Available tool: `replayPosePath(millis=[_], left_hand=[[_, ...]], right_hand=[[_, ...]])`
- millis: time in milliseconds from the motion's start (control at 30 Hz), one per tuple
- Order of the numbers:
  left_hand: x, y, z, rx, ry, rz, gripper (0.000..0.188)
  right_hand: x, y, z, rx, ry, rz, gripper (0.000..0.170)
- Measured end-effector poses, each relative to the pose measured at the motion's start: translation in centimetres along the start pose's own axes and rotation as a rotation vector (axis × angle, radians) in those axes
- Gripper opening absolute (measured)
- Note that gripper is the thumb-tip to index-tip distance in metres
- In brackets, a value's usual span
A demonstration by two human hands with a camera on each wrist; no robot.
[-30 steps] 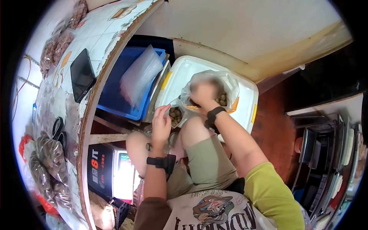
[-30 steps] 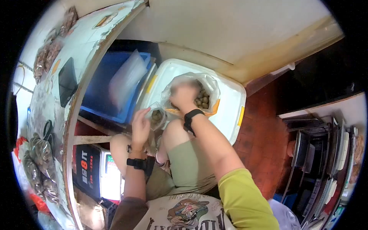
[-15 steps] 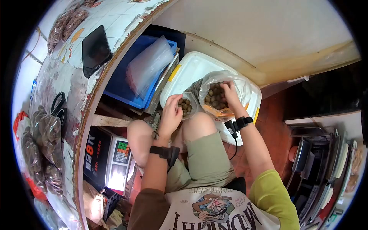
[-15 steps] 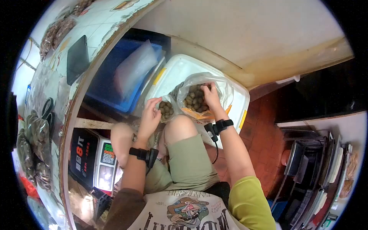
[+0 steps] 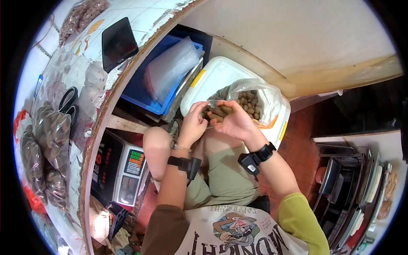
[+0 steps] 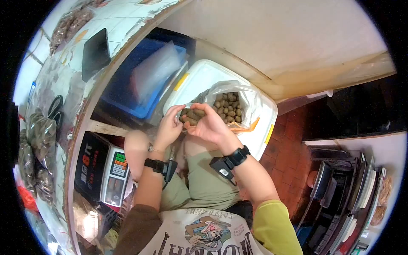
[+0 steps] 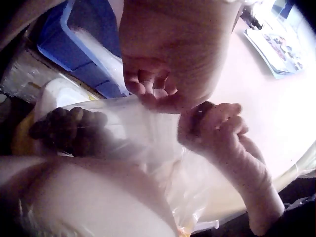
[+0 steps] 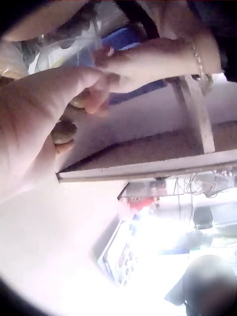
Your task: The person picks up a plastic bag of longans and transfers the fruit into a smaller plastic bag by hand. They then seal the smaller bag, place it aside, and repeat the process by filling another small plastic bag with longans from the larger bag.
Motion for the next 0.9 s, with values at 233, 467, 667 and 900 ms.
replayPosePath(millis=[233,467,667,900], left_hand=[[0.2,-0.5,0.2,0.052,-0.008,0.036,0.054],[0.7,-0.2,0.1,0.053,-0.042,0.055,0.056],[0.6,-0.6,0.0,0.031,-0.027,0.020,0.055],[0.7,-0.5,-0.3,0.033,0.002,0.005,0.048]], right_hand=[[-2.2,0.0,-2.1,-0.143,0.310,-0.123,0.018],[-3.4,-0.2,-2.8,-0.248,0.468,0.109,0.028],[-1.7,0.0,1.0,-0.190,0.410,0.041,0.034],[-3.9,-8.1,11.0,-0.436,1.079,0.974,0.025]])
Point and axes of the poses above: each hand's wrist, its own z-axis away from the middle knuckle, its own x-axis out of the palm, y = z × x, the point moved 5 cm from there along -z, towards the middle knuckle, and after that the axes turned 13 degrees about x, right-handed, at the moved point
